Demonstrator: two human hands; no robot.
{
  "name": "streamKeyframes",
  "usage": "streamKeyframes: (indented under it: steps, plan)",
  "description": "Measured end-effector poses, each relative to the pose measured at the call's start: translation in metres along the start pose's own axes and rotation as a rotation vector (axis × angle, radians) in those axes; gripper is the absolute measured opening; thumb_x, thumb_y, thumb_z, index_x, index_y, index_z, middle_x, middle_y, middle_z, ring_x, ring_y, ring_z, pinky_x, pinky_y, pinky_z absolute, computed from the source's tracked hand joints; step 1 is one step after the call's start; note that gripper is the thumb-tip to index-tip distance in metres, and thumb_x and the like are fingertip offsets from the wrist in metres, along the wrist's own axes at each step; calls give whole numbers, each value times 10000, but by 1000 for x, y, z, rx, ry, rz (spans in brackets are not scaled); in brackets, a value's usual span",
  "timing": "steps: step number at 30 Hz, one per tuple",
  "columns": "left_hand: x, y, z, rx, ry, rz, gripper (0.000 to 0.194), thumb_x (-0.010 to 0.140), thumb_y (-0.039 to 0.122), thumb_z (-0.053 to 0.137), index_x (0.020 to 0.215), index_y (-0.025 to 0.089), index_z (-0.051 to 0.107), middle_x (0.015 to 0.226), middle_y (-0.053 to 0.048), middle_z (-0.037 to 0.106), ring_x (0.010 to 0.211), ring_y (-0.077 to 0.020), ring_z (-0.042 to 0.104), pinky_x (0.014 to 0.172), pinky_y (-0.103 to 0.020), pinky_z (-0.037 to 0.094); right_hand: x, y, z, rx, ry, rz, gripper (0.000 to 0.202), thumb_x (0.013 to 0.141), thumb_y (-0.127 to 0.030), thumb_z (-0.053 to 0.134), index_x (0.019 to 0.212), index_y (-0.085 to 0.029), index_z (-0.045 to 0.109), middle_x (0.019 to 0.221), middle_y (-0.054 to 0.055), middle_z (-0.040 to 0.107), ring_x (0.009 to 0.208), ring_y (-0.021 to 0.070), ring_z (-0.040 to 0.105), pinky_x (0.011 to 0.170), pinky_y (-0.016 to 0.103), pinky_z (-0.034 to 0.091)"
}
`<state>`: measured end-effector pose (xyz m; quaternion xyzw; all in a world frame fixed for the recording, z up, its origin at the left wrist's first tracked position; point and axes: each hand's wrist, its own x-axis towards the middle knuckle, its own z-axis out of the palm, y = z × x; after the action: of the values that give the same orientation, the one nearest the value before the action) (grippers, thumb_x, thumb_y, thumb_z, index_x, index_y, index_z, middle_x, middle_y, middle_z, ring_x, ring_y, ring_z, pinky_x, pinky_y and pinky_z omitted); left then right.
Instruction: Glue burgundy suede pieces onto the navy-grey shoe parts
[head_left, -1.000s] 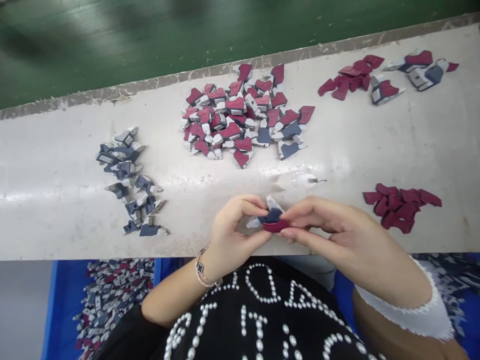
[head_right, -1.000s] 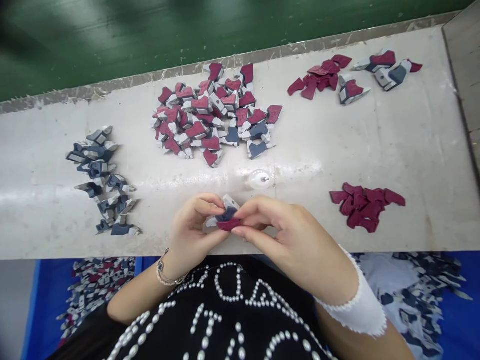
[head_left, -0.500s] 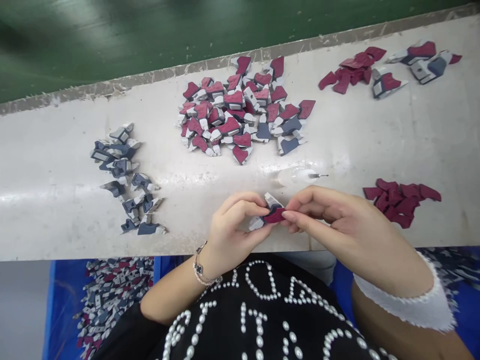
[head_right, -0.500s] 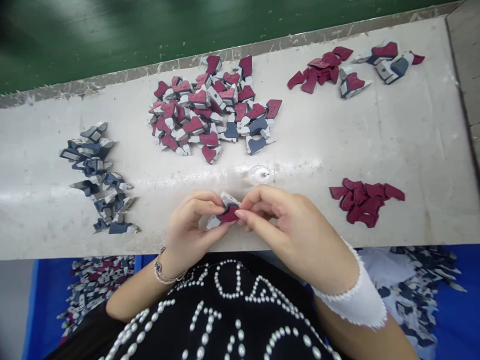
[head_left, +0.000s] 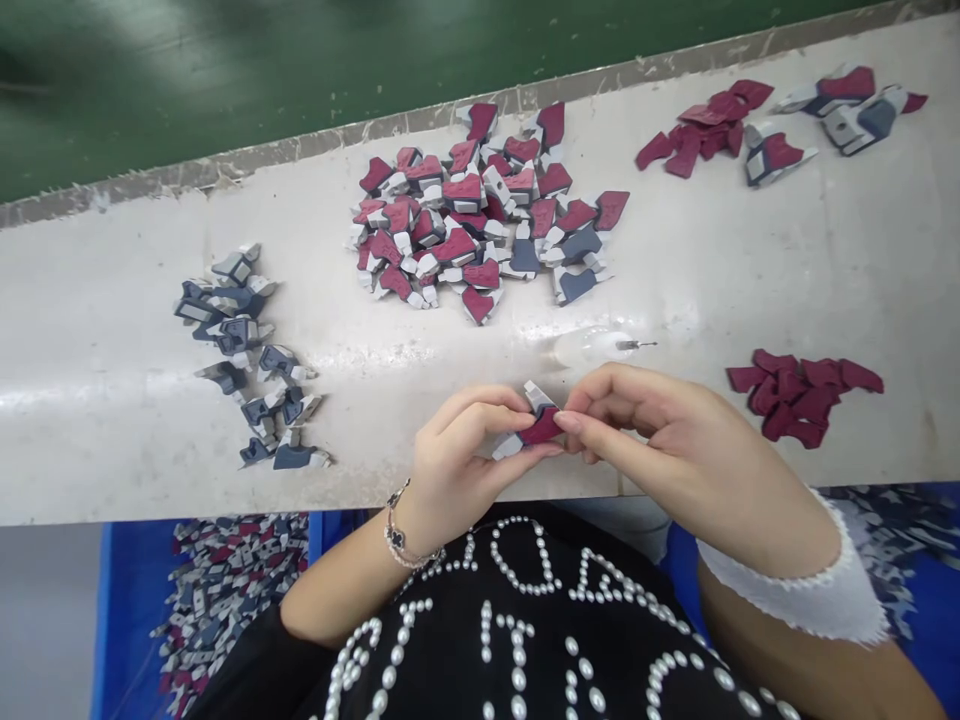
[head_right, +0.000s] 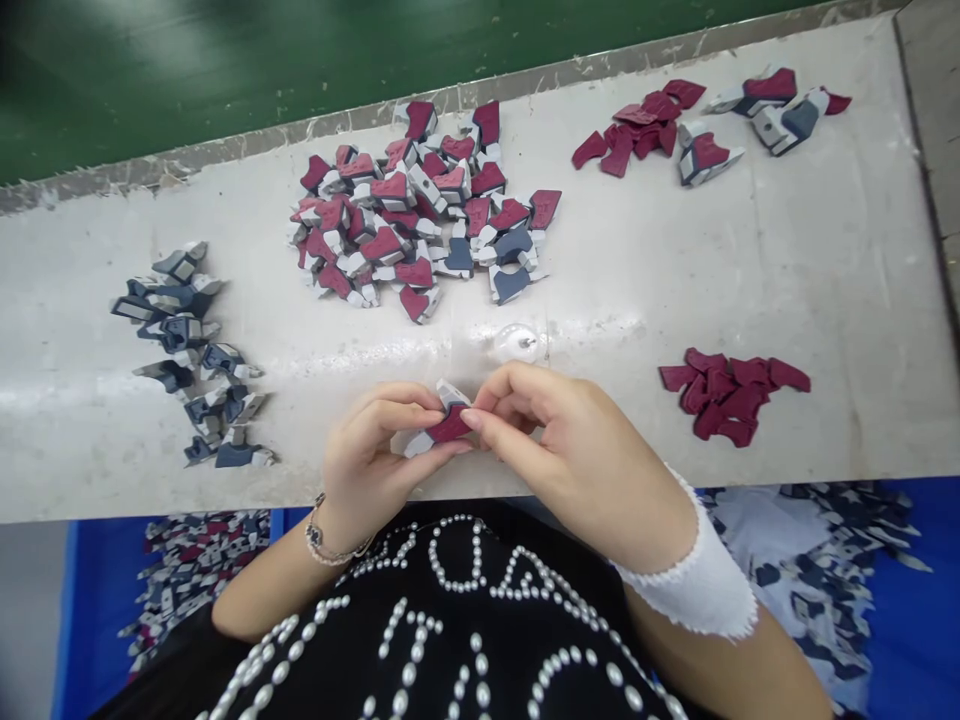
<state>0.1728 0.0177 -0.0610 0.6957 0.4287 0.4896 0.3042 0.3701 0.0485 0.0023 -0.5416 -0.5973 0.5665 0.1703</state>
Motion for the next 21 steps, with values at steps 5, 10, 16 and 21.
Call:
streamKeyframes:
  steps: [5, 10, 16, 21]
  plan:
    - [0, 2, 0, -16, 9, 0, 297, 796, 285, 857, 985, 170, 658, 954, -26, 698, 867, -121, 717, 777, -256, 658, -3, 1, -1, -38, 6, 1, 196, 993, -355, 629, 833, -244, 646, 719, -46, 673, 615, 115, 609, 520, 233, 453]
    - [2, 6, -3, -81, 2, 5, 306, 778, 252, 874, 975, 165, 657, 951, -24, 698, 862, -121, 718, 779, -254, 663, -4, 2, -4, 6, -10, -47, 190, 1015, -434, 601, 960, -259, 650, 826, -24, 694, 746, 152, 642, 616, 265, 488]
    - [8, 11, -9, -161, -65, 64, 326, 753, 204, 892, 953, 131, 645, 917, -25, 699, 824, -111, 732, 770, -214, 665, -1, 0, -6, 102, -211, -78, 290, 1061, -440, 501, 957, -244, 689, 894, -1, 702, 833, 174, 654, 725, 299, 511]
    - [11, 13, -11, -150, -83, 101, 300, 761, 216, 888, 915, 147, 640, 878, -8, 702, 757, -95, 728, 701, -180, 658, -5, -2, -3, 11, -208, -128, 300, 1066, -386, 482, 883, -222, 653, 736, -26, 632, 635, 129, 569, 574, 275, 443]
